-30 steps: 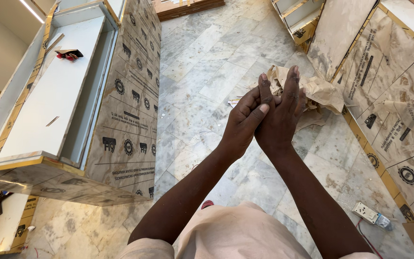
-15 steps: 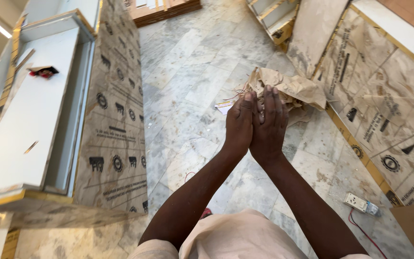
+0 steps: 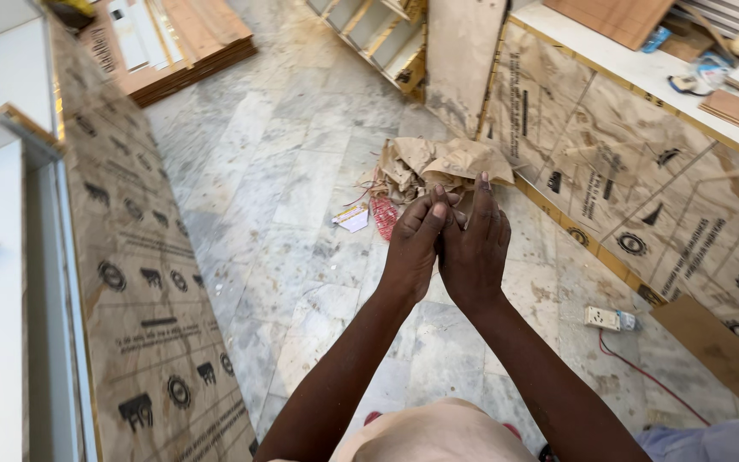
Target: The person uses a hand plane to smooth the edge of a wooden furniture piece. They then use a utility knife to scrape and remove material from the edge of a white surface and a marble-like countertop.
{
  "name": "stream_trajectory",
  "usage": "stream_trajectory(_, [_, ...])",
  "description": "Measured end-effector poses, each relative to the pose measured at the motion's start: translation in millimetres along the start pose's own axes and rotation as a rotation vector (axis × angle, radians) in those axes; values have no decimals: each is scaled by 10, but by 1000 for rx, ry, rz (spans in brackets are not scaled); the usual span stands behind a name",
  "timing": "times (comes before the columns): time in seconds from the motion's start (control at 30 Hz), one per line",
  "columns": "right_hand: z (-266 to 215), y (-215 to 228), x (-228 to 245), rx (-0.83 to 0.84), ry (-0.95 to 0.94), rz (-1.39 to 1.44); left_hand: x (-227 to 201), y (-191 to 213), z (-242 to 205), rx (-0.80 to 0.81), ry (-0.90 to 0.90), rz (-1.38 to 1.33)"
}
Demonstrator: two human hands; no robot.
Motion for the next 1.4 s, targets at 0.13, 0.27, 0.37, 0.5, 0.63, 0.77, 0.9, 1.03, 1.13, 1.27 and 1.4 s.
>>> stream_trajectory(0.13, [-134,-192,12,-10,-17,-101,192,168,-8,67,-11,41])
stream_trajectory(0.27, [-225,-400,27,48,-61,-189,332,292,141,58,2,77])
stream_trajectory(0.37, [-212,-411,63,57,-79,-149,384,326,260,41,28,52])
stream_trajectory(0.5, [-250,-543,-12,31,-47,-147,664,469,505,0,68,34])
stream_trajectory(0.63, [-141,-692,-193,94,-31,-315,850,527,794,-30,183,-45])
stream_trajectory(0.77, [172,-800,-433,70,-75,-286,769,371,1125,61,121,-106])
stream_trajectory(0.9, [551,-1022,-637,37,-87,-108,565,262,1483,103,41,-159])
stream_trajectory(1.03, [932,-1349,-864,159,-175,34,409,248,1862,63,151,-153])
stream_trajectory(1.13, [1144,-1598,-1040,191,-146,96,437,255,2141,19,62,-87])
stream_trajectory(1.27, [1223,-1931,-1150,135,27,69,633,428,2510,-64,-52,-80])
stream_trajectory(1.4, [1337,-2348,-1192,85,107,66,766,743,2939,-180,-17,-39])
Point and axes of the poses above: each hand's wrist, its own z-axis towards the middle knuckle, its own y-axis out of the back of the hand, x = y × z, the point moved 3 cm from there along z, towards the middle knuckle, and after that the axes turned 2 degrees about -x, right-handed, at the moved point
